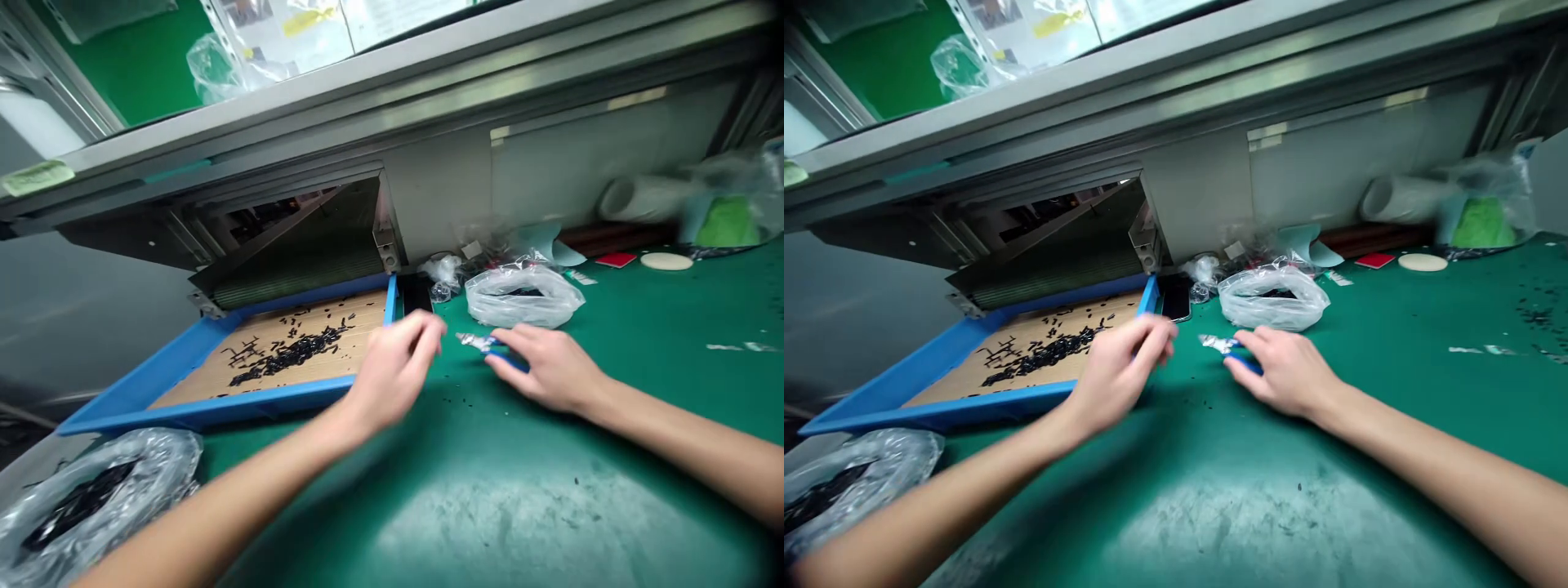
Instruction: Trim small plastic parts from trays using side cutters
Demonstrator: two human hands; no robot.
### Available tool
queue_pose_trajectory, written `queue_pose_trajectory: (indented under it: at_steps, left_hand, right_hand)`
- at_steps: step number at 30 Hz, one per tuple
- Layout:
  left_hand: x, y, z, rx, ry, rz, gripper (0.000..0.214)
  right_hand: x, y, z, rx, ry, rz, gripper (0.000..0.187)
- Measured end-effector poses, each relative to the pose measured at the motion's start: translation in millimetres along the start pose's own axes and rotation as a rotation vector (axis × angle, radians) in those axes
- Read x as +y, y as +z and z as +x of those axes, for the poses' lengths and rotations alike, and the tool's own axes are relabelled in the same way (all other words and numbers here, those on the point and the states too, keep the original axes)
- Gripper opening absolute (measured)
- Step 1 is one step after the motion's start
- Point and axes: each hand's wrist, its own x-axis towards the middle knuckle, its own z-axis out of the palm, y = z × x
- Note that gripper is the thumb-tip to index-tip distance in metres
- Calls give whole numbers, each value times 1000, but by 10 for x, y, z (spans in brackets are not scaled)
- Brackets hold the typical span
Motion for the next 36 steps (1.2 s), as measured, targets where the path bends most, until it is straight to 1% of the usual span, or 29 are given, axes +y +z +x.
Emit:
queue_pose_trajectory:
  at_steps: [1, 2, 3, 4, 5, 6, 7, 8, 9, 10, 12, 13, 15, 17, 19, 21, 23, 25, 28, 30, 33, 36]
  left_hand:
    - [-6, -111, -403, -101, -69, 33, 36]
    - [-21, -200, -795, -191, -99, 106, 33]
    - [-46, -261, -1156, -238, -95, 208, 37]
    - [-81, -288, -1469, -298, -74, 298, 55]
    - [-118, -279, -1721, -337, -33, 367, 72]
    - [-150, -237, -1905, -371, 20, 426, 84]
    - [-169, -166, -2021, -407, 71, 470, 91]
    - [-166, -74, -2072, -444, 110, 502, 92]
    - [-140, 29, -2065, -488, 141, 514, 93]
    - [-93, 132, -2008, -538, 157, 507, 93]
    - [32, 303, -1789, -623, 111, 445, 96]
    - [88, 362, -1650, -635, 65, 405, 97]
    - [144, 438, -1359, -603, -63, 371, 102]
    - [107, 487, -1097, -534, -179, 400, 108]
    - [8, 533, -886, -490, -236, 443, 114]
    - [-89, 585, -722, -464, -260, 478, 117]
    - [-129, 643, -592, -470, -255, 483, 117]
    - [-86, 715, -490, -510, -203, 451, 115]
    - [116, 877, -402, -590, -80, 371, 115]
    - [293, 1023, -382, -613, -18, 335, 117]
    - [505, 1262, -320, -588, 1, 322, 122]
    - [545, 1473, -90, -509, -74, 358, 129]
  right_hand:
    - [78, -22, 24, 51, 22, 6, 42]
    - [150, -52, 49, 102, 45, 12, 44]
    - [212, -87, 73, 152, 66, 14, 45]
    - [262, -125, 95, 199, 81, 9, 45]
    - [298, -162, 113, 243, 90, -7, 44]
    - [323, -196, 128, 278, 93, -25, 43]
    - [338, -221, 138, 304, 95, -40, 42]
    - [348, -236, 144, 321, 96, -49, 42]
    - [356, -241, 144, 325, 99, -52, 42]
    - [367, -237, 141, 322, 106, -50, 42]
    - [406, -222, 124, 305, 119, -58, 43]
    - [439, -219, 114, 294, 123, -70, 43]
    - [525, -243, 99, 282, 139, -100, 42]
    - [630, -305, 91, 296, 170, -129, 44]
    - [735, -386, 87, 323, 211, -159, 46]
    - [820, -455, 82, 342, 246, -185, 47]
    - [872, -498, 77, 344, 272, -213, 47]
    - [889, -524, 82, 339, 291, -232, 46]
    - [885, -583, 120, 352, 314, -219, 42]
    - [897, -663, 152, 371, 331, -213, 39]
    - [974, -849, 168, 414, 361, -214, 37]
    - [1111, -1050, 129, 429, 385, -208, 38]
